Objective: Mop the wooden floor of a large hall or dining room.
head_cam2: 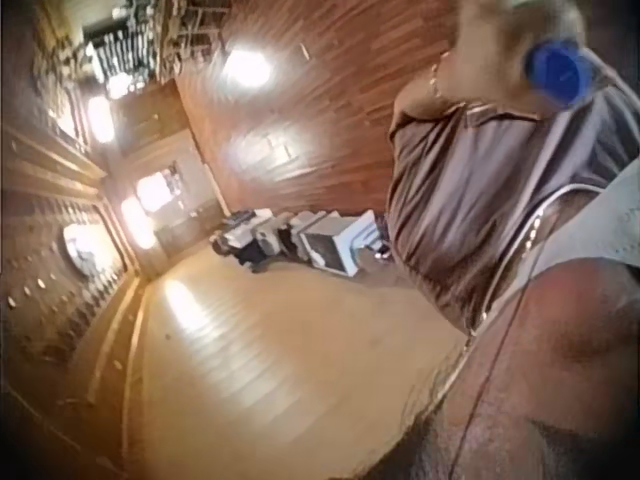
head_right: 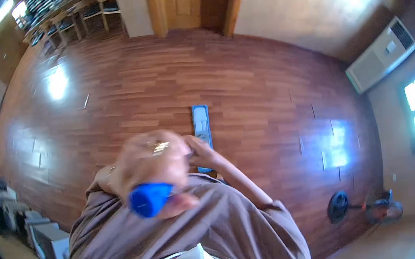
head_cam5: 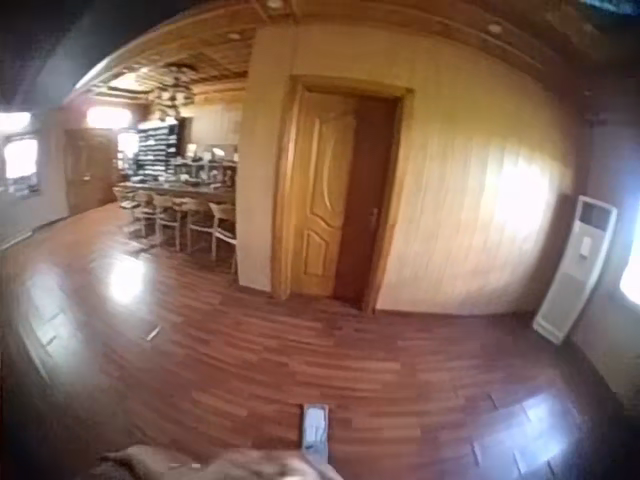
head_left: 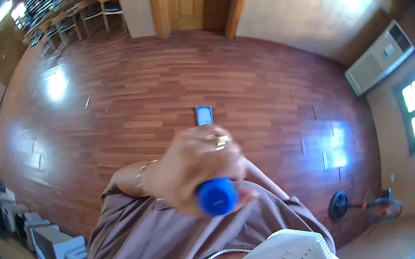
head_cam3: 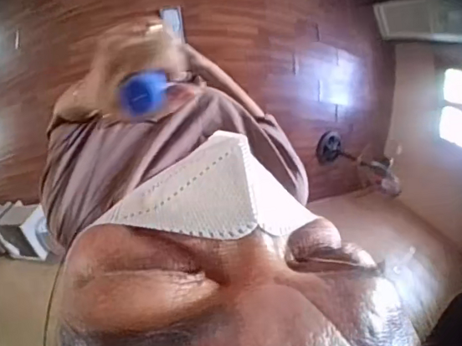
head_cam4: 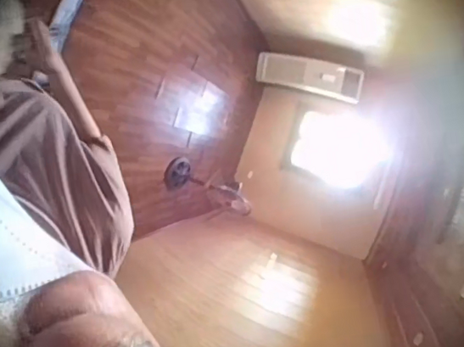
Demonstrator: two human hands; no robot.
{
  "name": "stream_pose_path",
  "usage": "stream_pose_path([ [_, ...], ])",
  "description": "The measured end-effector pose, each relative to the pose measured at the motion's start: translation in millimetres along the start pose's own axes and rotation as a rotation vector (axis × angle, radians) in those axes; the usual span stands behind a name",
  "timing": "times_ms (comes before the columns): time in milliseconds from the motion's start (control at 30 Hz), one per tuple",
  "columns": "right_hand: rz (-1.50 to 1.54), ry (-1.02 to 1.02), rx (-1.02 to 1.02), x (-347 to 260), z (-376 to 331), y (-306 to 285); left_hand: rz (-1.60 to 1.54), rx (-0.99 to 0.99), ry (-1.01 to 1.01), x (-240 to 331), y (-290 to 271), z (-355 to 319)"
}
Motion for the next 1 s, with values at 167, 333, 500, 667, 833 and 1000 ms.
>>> stream_pose_path([
  [167,-0.346,-0.139,-0.292,-73.0,18.2,6.0,0.309,-0.199,-0.109,-82.8,51.4,-31.6],
  [333,-0.609,-0.392,-0.262,-189.1,-1.1,-87.4,0.3,-0.342,-0.23,-162.6,124.4,-91.3],
  [500,-0.881,-0.632,-0.213,-292.2,-69.7,-230.0,-0.032,-0.463,-0.539,-208.1,175.4,-142.1],
  [667,-0.899,-0.675,0.114,-313.0,-26.1,-187.9,-0.152,-0.363,-0.622,-236.6,190.4,-169.8],
  [833,-0.725,-0.738,0.127,-294.2,-70.0,-255.9,0.036,-0.465,-0.562,-221.3,207.9,-170.1],
  [1000,-0.434,-0.835,0.186,-272.3,-53.6,-229.2,0.04,-0.359,-0.57,-226.8,181.6,-189.2],
])
Point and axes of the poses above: each hand's wrist, its own z-axis towards the middle knuckle, its own y-axis out of the palm, x = y × z, the point moved 6 cm from there along z, towards the middle knuckle, and after that the axes turned 9 degrees about x, right-handed, at the moved point
